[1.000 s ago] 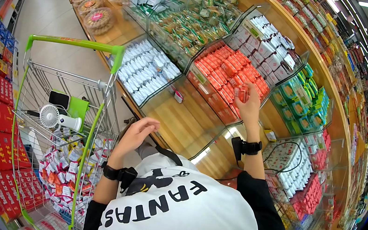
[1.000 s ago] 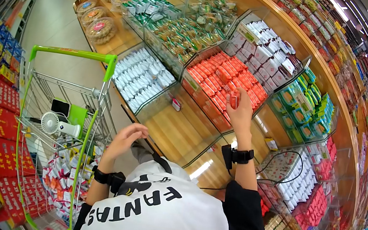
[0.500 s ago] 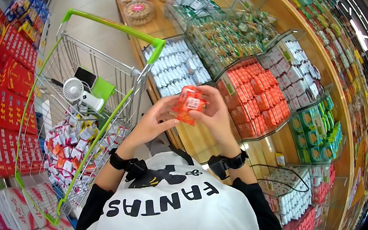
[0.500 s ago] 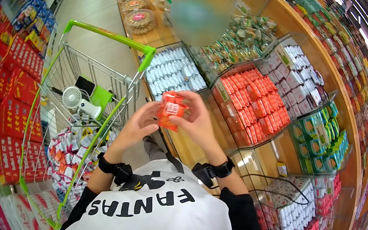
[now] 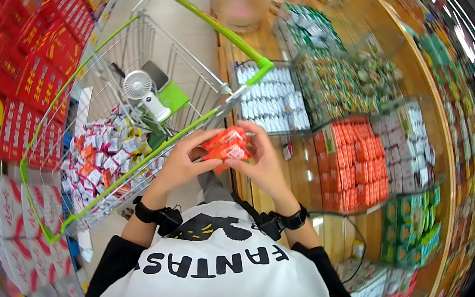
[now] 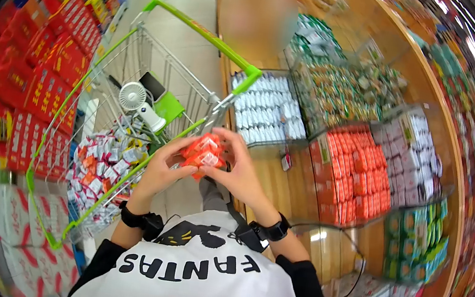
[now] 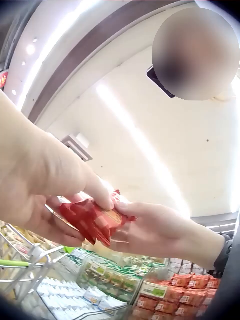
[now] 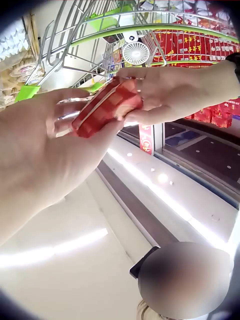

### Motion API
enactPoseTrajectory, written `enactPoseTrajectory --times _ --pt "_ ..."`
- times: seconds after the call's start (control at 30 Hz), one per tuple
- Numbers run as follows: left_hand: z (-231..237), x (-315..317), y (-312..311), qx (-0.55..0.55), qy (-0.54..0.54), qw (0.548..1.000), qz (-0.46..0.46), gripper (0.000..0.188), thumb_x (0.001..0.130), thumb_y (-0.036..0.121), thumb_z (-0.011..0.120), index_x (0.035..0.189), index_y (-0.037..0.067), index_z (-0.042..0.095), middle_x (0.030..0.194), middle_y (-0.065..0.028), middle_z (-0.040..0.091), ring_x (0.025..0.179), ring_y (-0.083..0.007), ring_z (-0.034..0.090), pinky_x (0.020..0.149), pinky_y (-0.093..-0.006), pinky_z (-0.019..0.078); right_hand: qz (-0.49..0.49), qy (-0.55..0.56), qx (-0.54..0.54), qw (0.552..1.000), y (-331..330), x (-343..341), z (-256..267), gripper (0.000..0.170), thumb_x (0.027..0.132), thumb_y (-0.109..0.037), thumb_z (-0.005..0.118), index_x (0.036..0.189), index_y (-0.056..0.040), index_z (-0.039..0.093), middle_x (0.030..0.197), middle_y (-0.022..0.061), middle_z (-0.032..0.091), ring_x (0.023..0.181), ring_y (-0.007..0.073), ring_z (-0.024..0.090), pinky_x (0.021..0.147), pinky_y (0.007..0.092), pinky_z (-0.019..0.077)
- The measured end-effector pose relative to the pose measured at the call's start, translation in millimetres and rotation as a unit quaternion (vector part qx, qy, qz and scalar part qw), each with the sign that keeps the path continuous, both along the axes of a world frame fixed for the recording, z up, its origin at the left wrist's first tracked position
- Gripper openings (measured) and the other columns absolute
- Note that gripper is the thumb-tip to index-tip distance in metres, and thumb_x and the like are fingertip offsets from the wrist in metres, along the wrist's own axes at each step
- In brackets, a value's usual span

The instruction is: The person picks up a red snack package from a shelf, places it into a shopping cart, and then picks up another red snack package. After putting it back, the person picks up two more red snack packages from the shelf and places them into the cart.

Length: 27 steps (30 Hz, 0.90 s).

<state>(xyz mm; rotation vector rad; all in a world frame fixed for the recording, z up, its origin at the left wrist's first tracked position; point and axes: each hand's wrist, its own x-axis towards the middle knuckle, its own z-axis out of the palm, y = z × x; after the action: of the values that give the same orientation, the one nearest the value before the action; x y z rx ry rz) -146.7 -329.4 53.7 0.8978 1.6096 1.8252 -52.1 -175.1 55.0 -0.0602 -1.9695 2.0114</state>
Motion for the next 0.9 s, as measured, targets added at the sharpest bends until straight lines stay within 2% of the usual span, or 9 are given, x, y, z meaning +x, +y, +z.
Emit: enactPoseTrajectory --times 0.07,0.17,0.23,0.43,0.5,0.57,0.7,0.83,0.9 --pt "-5 -7 -21 -0.038 0.063 0.997 -0.007 0.047 0.069 0.01 0.066 0.113 0.004 0.051 0.106 -0.0058 0.052 0.088 -0.0136 0.052 0.074 -0.0256 0.0448 0.055 -0.035 0.028 0.997 -3 -4 -6 0.062 0.065 -0.004 0.07 0.119 -0.0063 0.039 0.108 0.0048 0.043 0.099 0.0153 0.046 0.083 0.0282 0.0412" --pt "-15 -9 -52 -0.042 0.065 0.996 0.038 0.048 0.068 0.012 0.067 0.113 0.006 0.051 0.101 -0.004 0.054 0.084 -0.0119 0.052 0.072 -0.0253 0.0437 0.129 -0.06 0.051 0.988 -19 -11 -14 0.056 0.068 -0.005 0.068 0.117 -0.0053 0.039 0.105 0.0054 0.046 0.095 0.015 0.05 0.081 0.0275 0.0423" --pt "-14 -4 -72 -0.061 0.023 0.995 0.08 0.048 0.068 0.013 0.067 0.113 0.007 0.051 0.099 -0.004 0.054 0.086 -0.0108 0.051 0.074 -0.0257 0.0423 0.184 -0.108 -0.024 0.977 -33 -16 -10 0.05 0.071 -0.006 0.066 0.113 -0.0042 0.039 0.101 0.0065 0.049 0.092 0.014 0.052 0.079 0.0269 0.0432" --pt "-17 9 -120 -0.073 -0.015 0.976 0.204 0.044 0.07 0.011 0.065 0.111 0.006 0.049 0.091 -0.001 0.052 0.083 -0.0086 0.048 0.075 -0.024 0.0405 0.286 -0.138 -0.012 0.948 -69 -39 -20 0.043 0.075 -0.006 0.063 0.109 -0.0035 0.038 0.099 0.0079 0.05 0.084 0.013 0.054 0.074 0.0252 0.0444" --pt "-22 15 -134 -0.082 -0.009 0.97 0.229 0.039 0.073 0.011 0.062 0.11 0.006 0.049 0.088 -0.0004 0.052 0.08 -0.0078 0.049 0.072 -0.0223 0.0406 0.314 -0.142 -0.016 0.939 -81 -44 -23 0.042 0.075 -0.007 0.063 0.109 -0.0034 0.038 0.099 0.008 0.051 0.082 0.0129 0.054 0.072 0.0248 0.0444" --pt "-25 22 -145 -0.066 -0.112 0.958 0.255 0.035 0.077 0.011 0.06 0.109 0.005 0.049 0.087 -0.0006 0.053 0.077 -0.0067 0.049 0.069 -0.0201 0.0405 0.34 -0.129 0.007 0.931 -91 -51 -30 0.041 0.077 -0.009 0.062 0.11 -0.0034 0.038 0.096 0.008 0.051 0.078 0.0127 0.055 0.069 0.0241 0.0438" --pt "-40 32 -160 -0.054 -0.114 0.939 0.32 0.031 0.08 0.014 0.058 0.108 0.005 0.048 0.077 -0.0001 0.053 0.069 -0.0052 0.048 0.059 -0.0194 0.0391 0.388 -0.156 0.026 0.908 -110 -62 -30 0.039 0.077 -0.004 0.058 0.111 -0.0041 0.038 0.096 0.0058 0.049 0.083 0.0113 0.052 0.074 0.0237 0.0432" --pt "-49 40 -172 -0.01 -0.156 0.915 0.372 0.032 0.082 0.014 0.056 0.111 0.005 0.045 0.083 -0.0038 0.056 0.073 -0.0063 0.051 0.062 -0.0192 0.0403 0.405 -0.153 0.031 0.901 -129 -77 -46 0.037 0.078 -0.005 0.058 0.11 -0.0034 0.039 0.094 0.0059 0.05 0.082 0.0112 0.053 0.072 0.0233 0.0436" --pt "-58 42 -178 0.001 -0.17 0.885 0.433 0.034 0.083 0.013 0.054 0.113 0.005 0.042 0.088 -0.0075 0.058 0.077 -0.0079 0.053 0.064 -0.019 0.0411 0.415 -0.155 0.026 0.896 -141 -87 -52 0.037 0.079 -0.006 0.057 0.11 -0.0032 0.039 0.095 0.0061 0.05 0.082 0.0113 0.053 0.071 0.0232 0.0437"
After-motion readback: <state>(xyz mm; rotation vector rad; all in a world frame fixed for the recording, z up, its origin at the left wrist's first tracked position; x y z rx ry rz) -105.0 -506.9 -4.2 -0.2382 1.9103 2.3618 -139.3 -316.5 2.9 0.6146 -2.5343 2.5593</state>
